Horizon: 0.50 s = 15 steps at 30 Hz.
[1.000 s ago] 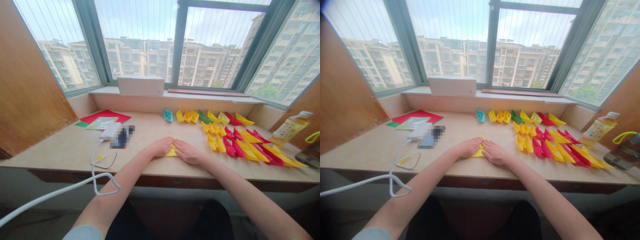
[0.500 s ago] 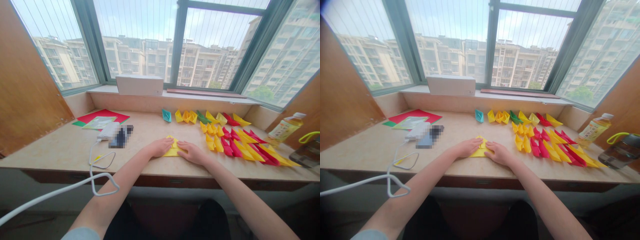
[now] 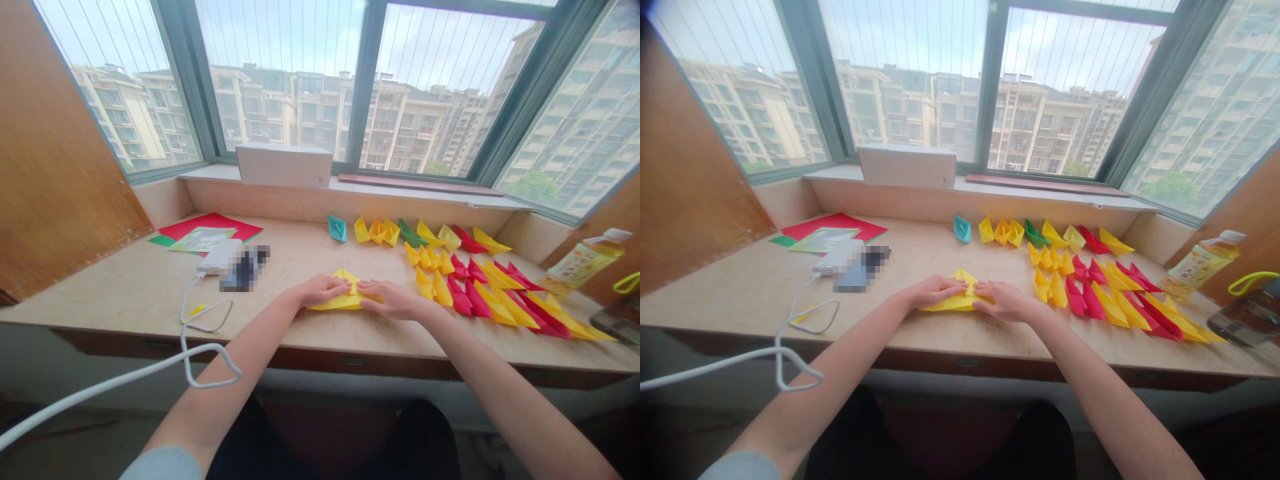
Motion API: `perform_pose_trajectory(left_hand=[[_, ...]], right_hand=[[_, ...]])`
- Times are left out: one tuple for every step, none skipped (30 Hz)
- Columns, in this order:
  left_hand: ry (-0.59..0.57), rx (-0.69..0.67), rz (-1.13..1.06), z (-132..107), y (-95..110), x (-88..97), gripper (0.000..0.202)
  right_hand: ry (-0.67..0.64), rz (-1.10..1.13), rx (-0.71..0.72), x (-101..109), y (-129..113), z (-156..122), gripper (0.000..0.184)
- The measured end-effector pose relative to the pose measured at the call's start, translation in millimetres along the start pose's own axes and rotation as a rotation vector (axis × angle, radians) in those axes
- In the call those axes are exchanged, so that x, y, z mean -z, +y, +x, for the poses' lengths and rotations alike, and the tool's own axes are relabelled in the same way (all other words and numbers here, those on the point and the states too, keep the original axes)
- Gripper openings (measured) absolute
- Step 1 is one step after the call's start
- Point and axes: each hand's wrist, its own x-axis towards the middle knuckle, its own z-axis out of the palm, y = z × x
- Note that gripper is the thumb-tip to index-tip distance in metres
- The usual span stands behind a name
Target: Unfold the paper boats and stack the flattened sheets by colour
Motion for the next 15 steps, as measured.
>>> perform_pose_trajectory(left_hand=[[-0.001,0.007,-0.036,0,1,1.4,0.046],[0.002,0.016,-0.072,-1,2,2.6,0.048],[0.011,0.031,-0.111,-2,3,3.5,0.050],[0.030,0.054,-0.153,-4,4,4.0,0.052],[0.054,0.079,-0.197,-5,5,4.3,0.054],[0.080,0.100,-0.236,-7,5,4.4,0.056],[0.102,0.113,-0.266,-8,4,4.3,0.058],[0.117,0.115,-0.281,-9,3,4.4,0.059],[0.124,0.110,-0.278,-9,2,4.6,0.061],[0.117,0.100,-0.259,-9,1,5.1,0.063],[0.105,0.092,-0.227,-8,0,5.9,0.066],[0.088,0.088,-0.186,-7,0,6.9,0.068],[0.069,0.088,-0.139,-6,1,8.0,0.069],[0.053,0.088,-0.086,-5,3,9.0,0.069],[0.040,0.082,-0.029,-5,6,9.5,0.068]], right_hand=[[-0.009,-0.016,0.000,1,-1,1,0.043],[-0.009,-0.033,-0.005,1,-2,2,0.041],[-0.003,-0.052,-0.019,0,-2,3,0.041],[0.006,-0.076,-0.042,-1,-2,4,0.041],[0.019,-0.109,-0.077,-3,-1,6,0.041],[0.033,-0.149,-0.118,-4,-1,7,0.041],[0.045,-0.194,-0.154,-6,0,7,0.040],[0.056,-0.238,-0.172,-7,0,8,0.040],[0.063,-0.278,-0.163,-8,1,7,0.040],[0.064,-0.311,-0.126,-9,0,6,0.041],[0.062,-0.337,-0.068,-10,-1,5,0.044],[0.057,-0.360,0.000,-10,-2,2,0.048],[0.053,-0.382,0.062,-11,-4,0,0.053],[0.053,-0.406,0.108,-11,-6,-3,0.057],[0.057,-0.432,0.134,-13,-8,-6,0.059]])
